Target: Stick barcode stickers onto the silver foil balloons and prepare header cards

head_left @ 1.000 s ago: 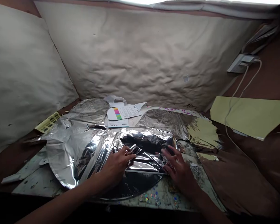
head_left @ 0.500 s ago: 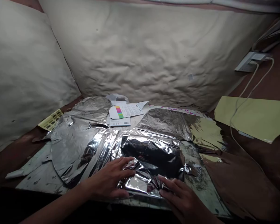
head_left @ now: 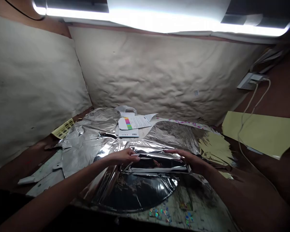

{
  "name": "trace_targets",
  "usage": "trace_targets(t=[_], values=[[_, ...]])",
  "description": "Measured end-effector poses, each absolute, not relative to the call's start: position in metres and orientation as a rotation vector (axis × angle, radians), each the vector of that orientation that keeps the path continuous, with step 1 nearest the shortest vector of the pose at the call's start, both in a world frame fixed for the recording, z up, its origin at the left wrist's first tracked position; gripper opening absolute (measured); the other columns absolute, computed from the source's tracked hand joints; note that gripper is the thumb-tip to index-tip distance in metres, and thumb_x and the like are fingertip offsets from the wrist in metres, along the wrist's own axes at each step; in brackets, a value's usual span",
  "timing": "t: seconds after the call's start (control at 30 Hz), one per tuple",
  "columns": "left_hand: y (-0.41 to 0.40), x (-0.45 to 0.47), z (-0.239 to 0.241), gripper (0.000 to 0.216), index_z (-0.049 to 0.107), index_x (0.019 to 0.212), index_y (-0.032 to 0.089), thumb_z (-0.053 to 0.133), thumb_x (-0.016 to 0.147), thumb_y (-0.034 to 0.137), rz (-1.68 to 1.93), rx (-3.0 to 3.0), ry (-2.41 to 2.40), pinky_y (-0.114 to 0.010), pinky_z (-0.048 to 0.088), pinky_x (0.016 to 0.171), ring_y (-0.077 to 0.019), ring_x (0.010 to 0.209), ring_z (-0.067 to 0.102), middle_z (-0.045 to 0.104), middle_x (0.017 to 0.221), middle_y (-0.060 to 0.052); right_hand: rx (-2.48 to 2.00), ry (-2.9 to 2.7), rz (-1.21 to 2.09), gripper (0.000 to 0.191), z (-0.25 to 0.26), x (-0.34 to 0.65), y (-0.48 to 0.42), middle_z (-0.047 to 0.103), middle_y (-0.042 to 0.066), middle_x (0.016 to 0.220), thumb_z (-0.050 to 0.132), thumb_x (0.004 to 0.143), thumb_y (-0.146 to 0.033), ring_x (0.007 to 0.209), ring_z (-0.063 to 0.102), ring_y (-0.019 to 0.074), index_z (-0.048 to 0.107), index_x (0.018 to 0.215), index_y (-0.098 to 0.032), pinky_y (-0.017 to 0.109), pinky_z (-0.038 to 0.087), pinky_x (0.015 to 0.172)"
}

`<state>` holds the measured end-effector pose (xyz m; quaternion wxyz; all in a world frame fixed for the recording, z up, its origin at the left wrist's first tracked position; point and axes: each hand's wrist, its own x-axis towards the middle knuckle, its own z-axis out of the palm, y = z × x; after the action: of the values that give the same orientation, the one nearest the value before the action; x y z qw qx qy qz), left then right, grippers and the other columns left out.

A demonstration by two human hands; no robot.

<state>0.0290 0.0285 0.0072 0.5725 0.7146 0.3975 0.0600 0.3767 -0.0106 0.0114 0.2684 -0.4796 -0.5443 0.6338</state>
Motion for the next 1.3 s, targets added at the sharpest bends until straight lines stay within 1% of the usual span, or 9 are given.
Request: trace_targets(t=[0.13,0.3,0.47,0.7,0.9,1.0,1.1,1.2,1.3], values=[[0.035,0.031,0.001,0.058,0.045,0.063,0.020,0.060,0.070,0.075,0.133,1.576,0.951,-0.024,0.026,0.042,-0.0113,0.042,0.036,0.036,0.048,0.005,-1.222,-1.450,1.644,0.066,0.004,0.388,-0.016,0.069,0.008,0.100,0.077,0.069,-0.053,0.089,0.066,0.0238,0.060,0.123,-0.019,0.037,0.053,0.080],[0.037,0.032,-0.001,0.051,0.055,0.075,0.018,0.067,0.069,0.068,0.227,1.528,1.006,-0.023,0.025,0.042,-0.0106,0.044,0.039,0.044,0.054,0.005,-1.371,-1.271,1.507,0.053,-0.021,0.375,-0.020,0.054,-0.005,0.064,0.080,0.069,-0.044,0.051,0.048,0.0105,0.058,0.109,-0.017,0.022,0.037,0.047],[0.041,0.023,0.005,0.047,0.062,0.082,0.014,0.077,0.064,0.055,0.291,1.505,1.108,-0.023,0.030,0.048,-0.0120,0.055,0.046,0.056,0.066,0.001,-1.411,-1.210,1.386,0.046,-0.034,0.364,-0.017,0.046,-0.008,0.054,0.075,0.070,-0.053,0.041,0.038,0.0090,0.056,0.094,-0.018,0.022,0.025,0.038],[0.042,0.024,-0.006,0.037,0.060,0.077,0.016,0.070,0.069,0.051,0.409,1.536,1.193,-0.025,0.037,0.058,-0.0164,0.063,0.052,0.057,0.066,0.001,-1.523,-1.147,1.283,0.047,-0.036,0.369,-0.018,0.045,-0.005,0.050,0.068,0.074,-0.062,0.040,0.039,0.0096,0.045,0.065,-0.021,0.023,0.024,0.039],[0.044,0.028,-0.014,0.043,0.063,0.101,0.016,0.069,0.072,0.047,0.423,1.626,1.287,-0.030,0.045,0.070,-0.0254,0.085,0.061,0.066,0.088,-0.005,-1.718,-1.525,0.783,0.043,-0.039,0.376,-0.006,0.056,-0.001,0.051,0.055,0.084,-0.060,0.047,0.051,0.0153,0.051,0.065,-0.022,0.026,0.037,0.048],[0.037,0.030,-0.002,0.063,0.049,0.129,0.016,0.068,0.076,0.043,0.403,1.782,1.392,-0.035,0.047,0.076,-0.0278,0.090,0.063,0.067,0.097,-0.008,-1.756,-1.537,0.770,0.046,-0.046,0.376,0.003,0.054,-0.001,0.047,0.050,0.085,-0.062,0.045,0.050,0.0154,0.050,0.061,-0.022,0.026,0.036,0.047],[0.025,0.044,0.010,0.078,0.028,0.147,0.018,0.066,0.082,0.036,0.412,2.175,1.669,-0.044,0.047,0.084,-0.0333,0.101,0.062,0.061,0.119,-0.017,-1.775,-1.527,0.731,0.045,-0.054,0.377,0.008,0.055,0.000,0.050,0.053,0.082,-0.061,0.048,0.051,0.0151,0.052,0.061,-0.021,0.025,0.035,0.047],[0.019,0.069,0.006,0.070,0.030,0.149,0.021,0.060,0.089,0.041,0.438,2.613,1.505,-0.050,0.035,0.105,-0.0359,0.134,0.040,0.041,0.148,-0.018,-1.786,-1.540,0.700,0.043,-0.058,0.377,0.009,0.057,0.000,0.053,0.055,0.081,-0.059,0.050,0.051,0.0148,0.055,0.064,-0.020,0.024,0.034,0.048],[0.021,0.090,-0.016,0.069,0.028,0.151,0.023,0.045,0.093,0.056,0.248,2.715,1.209,-0.053,0.015,0.116,-0.0338,0.146,0.017,0.026,0.158,-0.013,-1.805,-1.559,0.659,0.046,-0.058,0.378,0.010,0.057,0.000,0.052,0.053,0.083,-0.061,0.050,0.052,0.0150,0.057,0.064,-0.019,0.024,0.034,0.047]])
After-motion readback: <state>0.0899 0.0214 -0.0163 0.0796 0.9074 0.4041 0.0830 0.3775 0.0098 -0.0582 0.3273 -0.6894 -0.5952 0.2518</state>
